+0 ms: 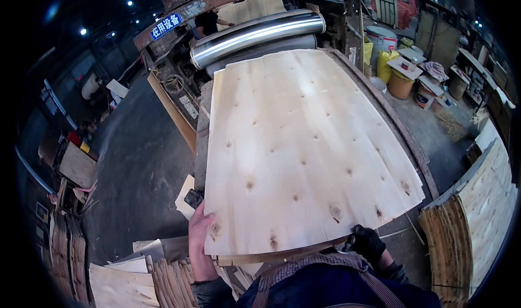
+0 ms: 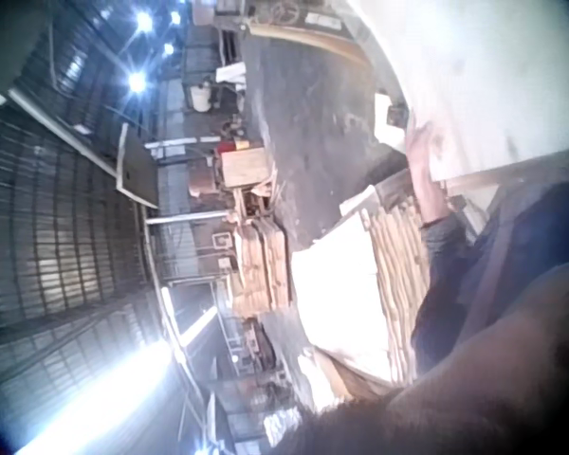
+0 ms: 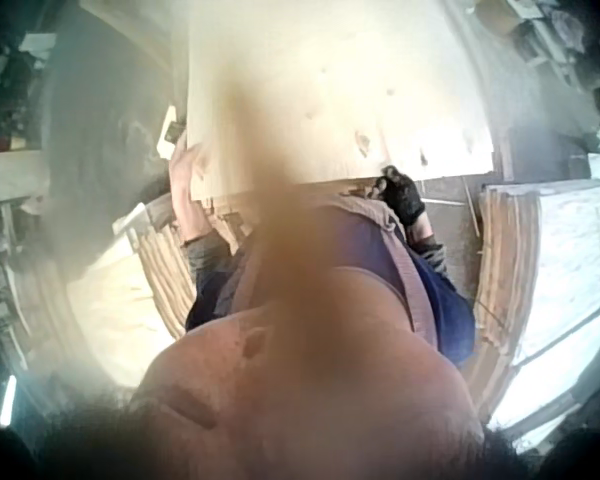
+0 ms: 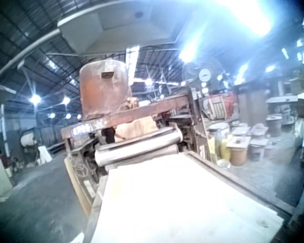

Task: The person picks up thin wood veneer sheets from a stack, feeds them individually through a large metal roller machine, and places them onto a separate stack.

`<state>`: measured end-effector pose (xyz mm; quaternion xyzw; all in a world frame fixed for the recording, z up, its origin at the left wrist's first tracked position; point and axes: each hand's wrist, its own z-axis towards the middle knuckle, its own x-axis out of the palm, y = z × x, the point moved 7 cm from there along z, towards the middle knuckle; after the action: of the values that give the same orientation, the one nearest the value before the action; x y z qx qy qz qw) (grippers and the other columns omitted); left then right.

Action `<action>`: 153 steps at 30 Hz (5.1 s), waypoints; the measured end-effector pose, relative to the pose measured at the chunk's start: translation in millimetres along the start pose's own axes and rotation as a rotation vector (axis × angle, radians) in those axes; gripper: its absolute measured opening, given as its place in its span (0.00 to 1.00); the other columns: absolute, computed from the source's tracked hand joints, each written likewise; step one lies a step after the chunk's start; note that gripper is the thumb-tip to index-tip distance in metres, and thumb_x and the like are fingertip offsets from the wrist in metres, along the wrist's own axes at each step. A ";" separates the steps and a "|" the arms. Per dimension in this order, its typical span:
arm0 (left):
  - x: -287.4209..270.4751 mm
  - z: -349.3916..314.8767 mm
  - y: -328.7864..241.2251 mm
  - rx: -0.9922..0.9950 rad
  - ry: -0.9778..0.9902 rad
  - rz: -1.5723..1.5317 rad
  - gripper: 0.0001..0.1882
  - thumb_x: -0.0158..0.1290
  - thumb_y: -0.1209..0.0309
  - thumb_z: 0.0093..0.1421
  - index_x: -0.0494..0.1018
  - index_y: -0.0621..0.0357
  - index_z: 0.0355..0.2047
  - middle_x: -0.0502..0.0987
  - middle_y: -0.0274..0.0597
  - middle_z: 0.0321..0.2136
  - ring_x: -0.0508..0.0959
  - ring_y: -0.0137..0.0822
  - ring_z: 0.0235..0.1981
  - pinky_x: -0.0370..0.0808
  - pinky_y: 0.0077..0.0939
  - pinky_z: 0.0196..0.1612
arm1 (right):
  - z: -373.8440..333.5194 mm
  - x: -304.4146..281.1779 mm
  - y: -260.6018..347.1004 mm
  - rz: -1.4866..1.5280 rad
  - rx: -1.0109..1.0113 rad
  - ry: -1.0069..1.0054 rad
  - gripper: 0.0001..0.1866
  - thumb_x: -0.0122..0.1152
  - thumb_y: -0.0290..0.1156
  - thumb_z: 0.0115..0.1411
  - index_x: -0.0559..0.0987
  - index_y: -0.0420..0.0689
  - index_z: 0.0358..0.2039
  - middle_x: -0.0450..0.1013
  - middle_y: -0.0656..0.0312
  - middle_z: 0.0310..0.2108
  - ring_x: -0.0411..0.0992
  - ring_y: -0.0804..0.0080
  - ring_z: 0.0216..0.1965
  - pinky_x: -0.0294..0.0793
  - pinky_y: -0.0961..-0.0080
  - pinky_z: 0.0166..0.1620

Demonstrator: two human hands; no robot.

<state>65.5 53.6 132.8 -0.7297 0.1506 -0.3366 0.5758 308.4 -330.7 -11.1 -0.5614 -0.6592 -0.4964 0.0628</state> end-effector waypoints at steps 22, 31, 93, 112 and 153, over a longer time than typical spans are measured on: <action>-114.2 -17.6 107.0 -0.358 -0.614 1.433 0.38 0.54 0.56 0.51 0.53 0.59 0.58 0.53 0.55 0.59 0.54 0.47 0.60 0.54 0.47 0.58 | 362.8 162.7 133.4 0.217 -0.277 0.236 0.18 0.47 0.34 0.60 0.66 0.38 0.48 0.68 0.53 0.45 0.66 0.58 0.49 0.68 0.59 0.50; -169.8 -26.1 77.5 -0.180 -0.540 0.908 0.19 0.54 0.72 0.49 0.71 0.69 0.41 0.76 0.44 0.30 0.75 0.30 0.27 0.71 0.23 0.30 | 172.9 135.4 -0.1 -0.021 0.231 0.580 0.20 0.53 0.29 0.58 0.65 0.43 0.51 0.68 0.50 0.48 0.66 0.53 0.50 0.66 0.54 0.53; -119.9 -31.5 162.9 -0.146 -0.766 0.388 0.17 0.53 0.69 0.54 0.71 0.74 0.38 0.75 0.48 0.33 0.74 0.38 0.32 0.71 0.31 0.40 | -41.9 -335.9 206.5 -1.200 -0.587 -0.616 0.15 0.58 0.28 0.51 0.74 0.36 0.40 0.73 0.53 0.38 0.71 0.62 0.41 0.72 0.68 0.43; -102.2 15.7 64.3 0.137 -1.202 1.500 0.22 0.59 0.67 0.46 0.69 0.63 0.41 0.72 0.53 0.37 0.73 0.52 0.38 0.71 0.41 0.41 | -67.6 -281.7 345.1 -1.579 -0.486 -0.944 0.25 0.58 0.29 0.47 0.68 0.38 0.48 0.70 0.50 0.41 0.68 0.55 0.41 0.68 0.68 0.45; 64.1 82.9 170.9 0.401 -0.441 1.558 0.22 0.49 0.65 0.53 0.64 0.62 0.47 0.60 0.53 0.54 0.57 0.48 0.58 0.48 0.49 0.60 | 229.9 149.1 259.3 -0.191 -0.375 0.380 0.21 0.54 0.33 0.55 0.62 0.41 0.47 0.71 0.43 0.33 0.71 0.57 0.19 0.73 0.63 0.19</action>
<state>196.0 26.2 -16.9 -0.3495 0.4334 0.2883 0.7790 571.6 -94.9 120.9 -0.3956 -0.5821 -0.7096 0.0333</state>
